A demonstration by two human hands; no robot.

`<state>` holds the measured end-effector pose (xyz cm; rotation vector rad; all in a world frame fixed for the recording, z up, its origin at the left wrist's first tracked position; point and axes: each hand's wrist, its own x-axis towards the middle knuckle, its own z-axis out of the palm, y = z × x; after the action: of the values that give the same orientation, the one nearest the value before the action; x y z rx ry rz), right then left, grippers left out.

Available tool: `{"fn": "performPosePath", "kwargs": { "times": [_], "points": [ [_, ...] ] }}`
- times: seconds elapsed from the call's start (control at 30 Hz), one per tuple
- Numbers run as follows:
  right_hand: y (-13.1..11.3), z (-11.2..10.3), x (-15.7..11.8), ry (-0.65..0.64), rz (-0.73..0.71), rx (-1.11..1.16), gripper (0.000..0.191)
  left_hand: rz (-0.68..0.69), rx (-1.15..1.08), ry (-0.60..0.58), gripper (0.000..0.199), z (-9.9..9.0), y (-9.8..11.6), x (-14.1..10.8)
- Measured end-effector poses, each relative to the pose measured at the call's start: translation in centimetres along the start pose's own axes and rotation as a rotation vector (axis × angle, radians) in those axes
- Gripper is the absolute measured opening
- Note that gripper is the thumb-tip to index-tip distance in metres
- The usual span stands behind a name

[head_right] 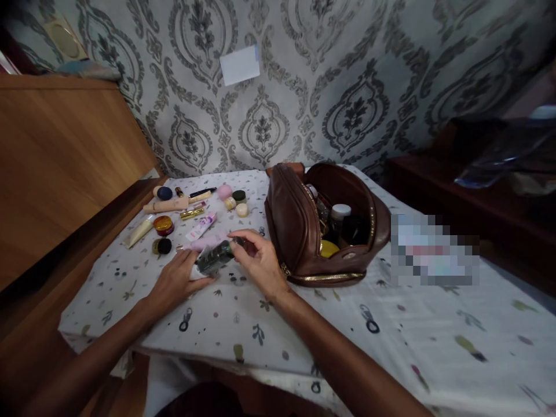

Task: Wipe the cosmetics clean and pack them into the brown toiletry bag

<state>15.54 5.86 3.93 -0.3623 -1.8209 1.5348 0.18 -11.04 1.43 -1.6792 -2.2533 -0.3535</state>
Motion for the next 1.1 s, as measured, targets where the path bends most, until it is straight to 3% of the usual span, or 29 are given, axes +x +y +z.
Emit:
{"fn": "performPosePath", "kwargs": {
  "times": [0.17, 0.37, 0.53, 0.77, 0.9, 1.1],
  "points": [
    [-0.7, -0.1, -0.2, -0.052, -0.004, 0.013, 0.027, 0.02, -0.009, -0.003, 0.048, -0.5, -0.2, 0.0],
    [-0.7, 0.1, -0.2, -0.06, -0.005, 0.014, 0.026, 0.171, 0.025, 0.171, 0.043, -1.7, 3.6, 3.2],
    [-0.2, 0.3, -0.4, 0.002, -0.009, -0.053, 0.031, 0.186, -0.04, 0.172, 0.022, -1.6, 5.3, 5.1],
    [0.6, 0.3, -0.1, 0.033, 0.104, 0.001, 0.035, 0.024, -0.069, -0.055, 0.032, -0.6, 0.6, 3.5],
    [0.2, 0.1, 0.0, -0.051, 0.011, 0.054, 0.029, -0.049, -0.2, -0.108, 0.033, -0.1, -1.4, 3.0],
    [-0.1, -0.2, -0.1, -0.13, -0.087, 0.033, 0.031, 0.003, -0.353, -0.238, 0.035, -0.8, -2.4, 3.0]
  ]
}}
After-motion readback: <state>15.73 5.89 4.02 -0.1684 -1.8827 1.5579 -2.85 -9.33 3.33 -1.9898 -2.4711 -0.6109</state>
